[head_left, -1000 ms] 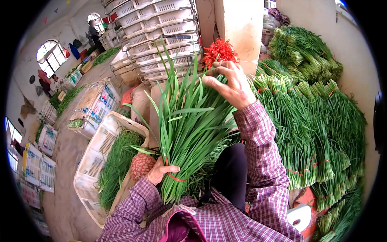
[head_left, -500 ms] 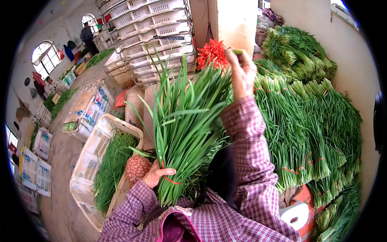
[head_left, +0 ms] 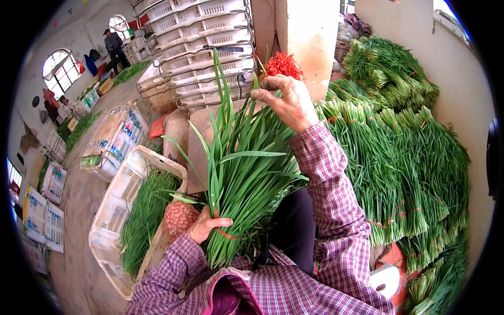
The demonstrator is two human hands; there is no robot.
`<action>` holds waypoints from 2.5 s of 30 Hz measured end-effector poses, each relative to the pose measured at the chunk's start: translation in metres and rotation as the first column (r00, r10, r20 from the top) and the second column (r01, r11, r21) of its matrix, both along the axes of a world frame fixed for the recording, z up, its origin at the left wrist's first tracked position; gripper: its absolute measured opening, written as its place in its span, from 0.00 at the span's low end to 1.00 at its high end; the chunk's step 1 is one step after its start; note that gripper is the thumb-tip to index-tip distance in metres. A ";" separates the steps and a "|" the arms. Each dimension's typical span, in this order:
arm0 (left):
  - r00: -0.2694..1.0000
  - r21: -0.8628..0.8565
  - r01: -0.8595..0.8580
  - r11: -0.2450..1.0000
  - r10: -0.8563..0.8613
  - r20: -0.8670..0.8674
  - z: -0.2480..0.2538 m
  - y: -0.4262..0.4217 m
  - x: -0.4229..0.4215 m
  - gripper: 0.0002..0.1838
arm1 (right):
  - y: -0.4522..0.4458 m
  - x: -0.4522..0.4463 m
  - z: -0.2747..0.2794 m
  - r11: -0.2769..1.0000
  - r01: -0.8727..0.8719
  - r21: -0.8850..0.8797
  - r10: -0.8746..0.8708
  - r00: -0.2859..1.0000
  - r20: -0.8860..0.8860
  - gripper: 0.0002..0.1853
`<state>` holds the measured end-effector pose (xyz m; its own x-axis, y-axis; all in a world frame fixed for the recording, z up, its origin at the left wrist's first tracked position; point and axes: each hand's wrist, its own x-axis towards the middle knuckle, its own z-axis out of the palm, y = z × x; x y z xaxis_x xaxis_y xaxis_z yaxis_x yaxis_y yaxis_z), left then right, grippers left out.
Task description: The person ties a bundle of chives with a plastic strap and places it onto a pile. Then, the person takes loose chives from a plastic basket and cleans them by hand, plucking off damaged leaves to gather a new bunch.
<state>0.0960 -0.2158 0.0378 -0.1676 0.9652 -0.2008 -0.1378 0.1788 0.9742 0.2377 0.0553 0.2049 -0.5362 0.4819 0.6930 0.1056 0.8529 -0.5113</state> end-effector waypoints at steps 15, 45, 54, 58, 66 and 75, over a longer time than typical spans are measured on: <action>0.883 0.117 -0.218 0.969 0.145 0.446 -0.015 0.007 -0.035 0.37 | -0.024 0.037 -0.004 0.979 0.197 0.049 -0.178 0.949 -0.261 0.21; 0.807 0.433 -0.075 0.898 -0.200 0.556 0.157 0.268 0.117 0.33 | -0.001 0.403 -0.080 0.553 0.816 0.168 -0.815 0.488 0.313 0.57; 0.778 0.017 -0.082 0.997 0.053 0.626 0.034 0.245 0.021 0.30 | 0.033 0.549 -0.278 0.014 0.992 0.122 -0.599 -0.089 0.796 0.57; 0.783 -0.027 -0.073 0.997 0.074 0.618 -0.011 0.211 -0.042 0.29 | 0.025 0.545 -0.346 -0.035 0.965 0.258 -0.685 -0.212 0.697 0.49; 0.848 -0.123 -0.309 0.943 0.332 0.413 -0.052 0.135 -0.129 0.30 | 0.033 0.499 -0.313 0.188 0.978 0.089 -0.799 0.099 0.593 0.28; 0.976 -0.088 -0.063 0.994 0.043 -0.215 -0.019 0.089 -0.026 0.18 | 0.045 0.320 -0.311 0.668 0.613 -0.421 -0.541 0.789 0.290 0.11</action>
